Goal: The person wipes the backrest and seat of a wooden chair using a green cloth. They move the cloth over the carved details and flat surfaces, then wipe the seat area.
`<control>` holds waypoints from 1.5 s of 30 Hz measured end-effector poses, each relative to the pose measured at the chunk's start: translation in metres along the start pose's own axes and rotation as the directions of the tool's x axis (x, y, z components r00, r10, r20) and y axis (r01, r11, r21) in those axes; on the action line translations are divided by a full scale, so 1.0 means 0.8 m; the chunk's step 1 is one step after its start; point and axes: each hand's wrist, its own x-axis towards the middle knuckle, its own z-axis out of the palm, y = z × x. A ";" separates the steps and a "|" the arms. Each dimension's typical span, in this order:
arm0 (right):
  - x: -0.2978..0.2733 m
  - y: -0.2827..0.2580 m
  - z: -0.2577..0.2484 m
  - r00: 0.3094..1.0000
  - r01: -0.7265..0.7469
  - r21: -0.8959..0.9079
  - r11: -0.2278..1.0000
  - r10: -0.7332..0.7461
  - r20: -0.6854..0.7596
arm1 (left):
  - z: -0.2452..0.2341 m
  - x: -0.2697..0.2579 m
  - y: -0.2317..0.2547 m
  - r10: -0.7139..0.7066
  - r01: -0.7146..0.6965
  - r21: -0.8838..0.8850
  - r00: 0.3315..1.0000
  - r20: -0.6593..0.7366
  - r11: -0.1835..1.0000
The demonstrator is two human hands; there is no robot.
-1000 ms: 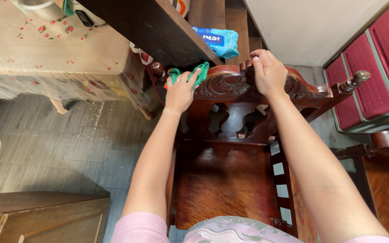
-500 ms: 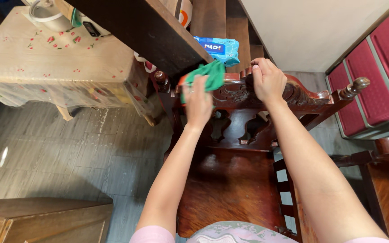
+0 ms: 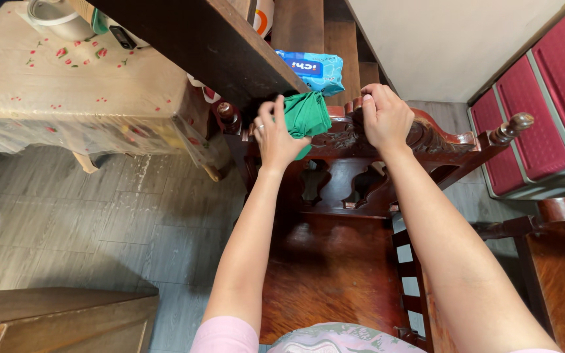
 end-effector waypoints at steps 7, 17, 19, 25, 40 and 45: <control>0.001 -0.001 0.002 1.000 0.012 -0.013 1.000 -0.013 -0.016 | -0.025 0.016 0.001 -0.144 0.128 0.098 0.973 0.181 0.987; 0.001 0.000 0.001 1.000 0.022 -0.019 1.000 -0.022 -0.019 | -0.026 0.025 0.001 -0.193 0.212 -0.133 0.970 0.145 0.968; 0.001 0.000 0.001 1.000 0.023 -0.015 1.000 -0.023 -0.020 | -0.024 0.025 0.002 -0.227 0.253 -0.143 0.958 0.178 0.957; -0.001 0.002 0.002 0.999 0.025 -0.011 1.000 -0.025 -0.029 | -0.020 0.009 0.008 -0.212 0.214 -0.108 0.977 0.038 0.971; -0.002 0.001 0.005 0.999 0.014 -0.010 1.000 -0.015 -0.038 | 0.019 -0.024 0.008 0.288 -0.308 -0.138 0.946 -0.149 0.941; -0.001 0.002 0.004 0.999 0.011 0.001 1.000 -0.011 -0.033 | 0.023 -0.032 0.065 0.448 -0.426 0.163 0.884 -0.134 0.890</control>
